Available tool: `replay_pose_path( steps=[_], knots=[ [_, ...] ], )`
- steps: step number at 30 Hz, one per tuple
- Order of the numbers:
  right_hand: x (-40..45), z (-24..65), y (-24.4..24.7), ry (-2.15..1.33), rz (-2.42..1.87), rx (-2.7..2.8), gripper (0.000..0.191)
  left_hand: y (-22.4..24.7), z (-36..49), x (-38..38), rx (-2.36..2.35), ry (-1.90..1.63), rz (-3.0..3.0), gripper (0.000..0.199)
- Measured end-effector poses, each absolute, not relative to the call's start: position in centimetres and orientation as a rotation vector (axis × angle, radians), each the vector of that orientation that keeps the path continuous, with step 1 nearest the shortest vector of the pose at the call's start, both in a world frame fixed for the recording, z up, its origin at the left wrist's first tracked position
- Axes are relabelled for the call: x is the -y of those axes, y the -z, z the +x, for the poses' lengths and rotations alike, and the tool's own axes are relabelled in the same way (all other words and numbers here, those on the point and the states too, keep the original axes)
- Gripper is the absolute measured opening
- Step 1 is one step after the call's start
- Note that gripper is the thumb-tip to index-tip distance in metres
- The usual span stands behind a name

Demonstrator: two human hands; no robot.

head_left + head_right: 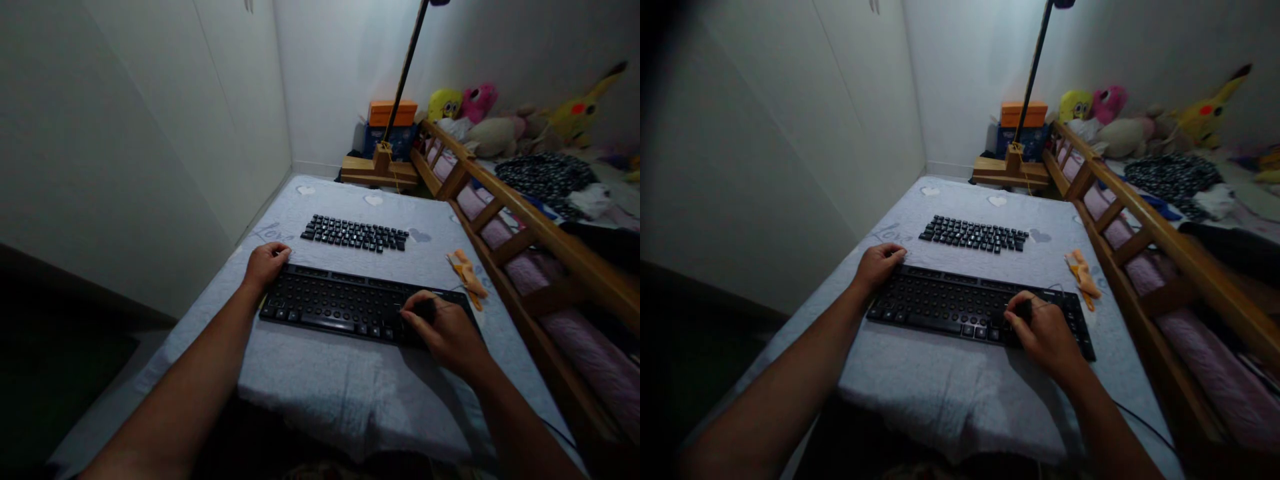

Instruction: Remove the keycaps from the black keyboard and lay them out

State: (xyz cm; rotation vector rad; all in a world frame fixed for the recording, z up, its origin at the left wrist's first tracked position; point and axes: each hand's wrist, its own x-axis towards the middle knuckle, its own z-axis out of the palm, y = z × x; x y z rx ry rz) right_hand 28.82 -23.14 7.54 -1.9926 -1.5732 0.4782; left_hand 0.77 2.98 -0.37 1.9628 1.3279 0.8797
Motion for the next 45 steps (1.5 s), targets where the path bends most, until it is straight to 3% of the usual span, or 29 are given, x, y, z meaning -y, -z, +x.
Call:
replay_pose_path(
  steps=[13,20,29,45],
  knots=[
    [21.6,29.1,-6.7,-0.811,-1.705,1.034,0.024,-0.2,0.8,-2.3,-1.335,-1.060,1.943,0.030],
    [18.7,28.0,-6.9,-1.116,-1.488,0.882,0.029,-3.9,2.5,1.7,-1.054,-1.263,2.215,0.016],
    [17.4,27.5,-6.7,-1.222,-1.418,0.870,0.028,-7.1,7.2,8.4,-0.418,-0.926,2.449,0.020],
    [17.3,27.3,-5.8,-1.341,-1.363,0.802,0.033,-5.2,7.8,8.7,-0.395,-0.806,2.301,0.017]
  ],
)
